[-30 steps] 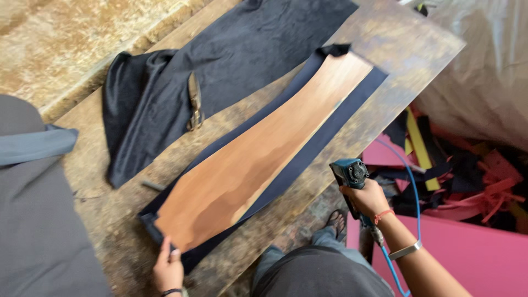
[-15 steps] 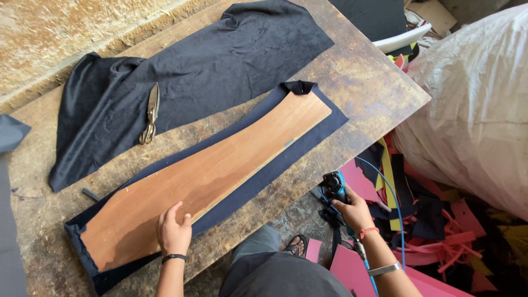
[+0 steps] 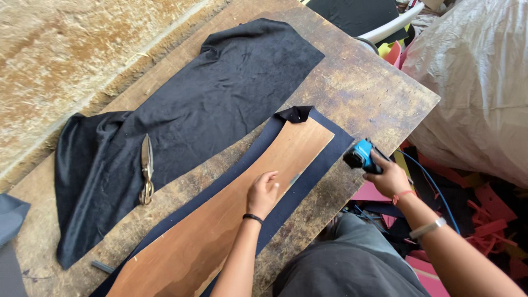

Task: The person wraps a strip of black fabric around the edge of a curved wooden board and staples the fabric to the board's underside using a pneumatic nail gun, working section by section around the edge, then lifts the covered board to check it and continues stapling the remaining fabric edge.

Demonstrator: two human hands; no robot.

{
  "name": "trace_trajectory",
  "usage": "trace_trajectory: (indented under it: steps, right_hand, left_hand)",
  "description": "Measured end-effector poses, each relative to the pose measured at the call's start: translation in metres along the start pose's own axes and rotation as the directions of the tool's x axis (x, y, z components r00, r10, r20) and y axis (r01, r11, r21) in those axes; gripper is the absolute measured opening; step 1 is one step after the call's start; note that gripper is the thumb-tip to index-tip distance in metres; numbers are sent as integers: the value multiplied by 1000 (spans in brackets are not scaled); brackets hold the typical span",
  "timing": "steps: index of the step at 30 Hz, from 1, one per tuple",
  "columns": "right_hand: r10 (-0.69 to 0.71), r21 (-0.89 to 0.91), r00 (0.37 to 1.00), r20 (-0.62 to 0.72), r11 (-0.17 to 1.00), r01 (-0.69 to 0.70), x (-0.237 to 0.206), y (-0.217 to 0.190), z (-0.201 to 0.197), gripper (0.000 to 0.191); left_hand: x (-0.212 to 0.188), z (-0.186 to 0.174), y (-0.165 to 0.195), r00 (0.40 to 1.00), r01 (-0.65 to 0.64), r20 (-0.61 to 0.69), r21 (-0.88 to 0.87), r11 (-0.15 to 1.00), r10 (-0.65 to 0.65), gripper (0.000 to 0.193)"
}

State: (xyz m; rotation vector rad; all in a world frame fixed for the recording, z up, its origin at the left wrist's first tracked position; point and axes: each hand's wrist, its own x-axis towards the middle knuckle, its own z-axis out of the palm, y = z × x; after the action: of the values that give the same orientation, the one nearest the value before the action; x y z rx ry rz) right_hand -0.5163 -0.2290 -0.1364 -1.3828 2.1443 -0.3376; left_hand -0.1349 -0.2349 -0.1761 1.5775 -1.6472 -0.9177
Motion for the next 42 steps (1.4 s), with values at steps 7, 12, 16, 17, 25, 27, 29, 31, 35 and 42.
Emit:
trace_trajectory:
  steps: [7, 12, 16, 17, 25, 27, 29, 31, 35, 42]
  right_hand:
    - [-93, -180, 995, 47, 979, 100, 160, -8, -21, 86]
    - [-372, -243, 926, 66, 894, 377, 267, -23, -34, 88]
    - [-651, -324, 749, -123, 740, 590, 283, -15, -22, 63]
    - [-719, -286, 679, -147, 688, 667, 277, -14, -18, 53]
    - [-465, -109, 730, 501, 802, 587, 258, -80, 22, 41]
    - [-426, -187, 670, 608, 744, 642, 265, -99, 25, 38]
    - [-457, -199, 566, 686, 630, 750, 269, -109, 26, 36]
    - [-452, -58, 544, 707, 730, 681, 270, -110, 28, 34]
    - [-398, 369, 592, 701, 913, 176, 269, -106, 32, 38]
    - [-207, 63, 431, 878, 943, 326, 288, -93, 35, 43]
  left_hand:
    - [42, 60, 37, 996, 75, -54, 52, 996, -72, 33]
    - [77, 97, 60, 917, 336, -292, 202, 920, -270, 40]
    - [100, 131, 78, 786, 604, -382, 308, 735, -486, 53]
    - [103, 141, 83, 743, 664, -383, 317, 677, -549, 58]
    - [182, 178, 102, 710, 702, -336, 411, 582, -619, 95]
    - [193, 176, 104, 632, 756, -268, 423, 500, -728, 99]
    - [195, 175, 105, 584, 780, -237, 427, 457, -776, 98]
    - [193, 173, 103, 581, 776, -240, 450, 442, -778, 103]
    - [193, 175, 93, 523, 839, -269, 329, 433, -809, 116]
    - [201, 182, 78, 462, 877, -237, 268, 399, -855, 111]
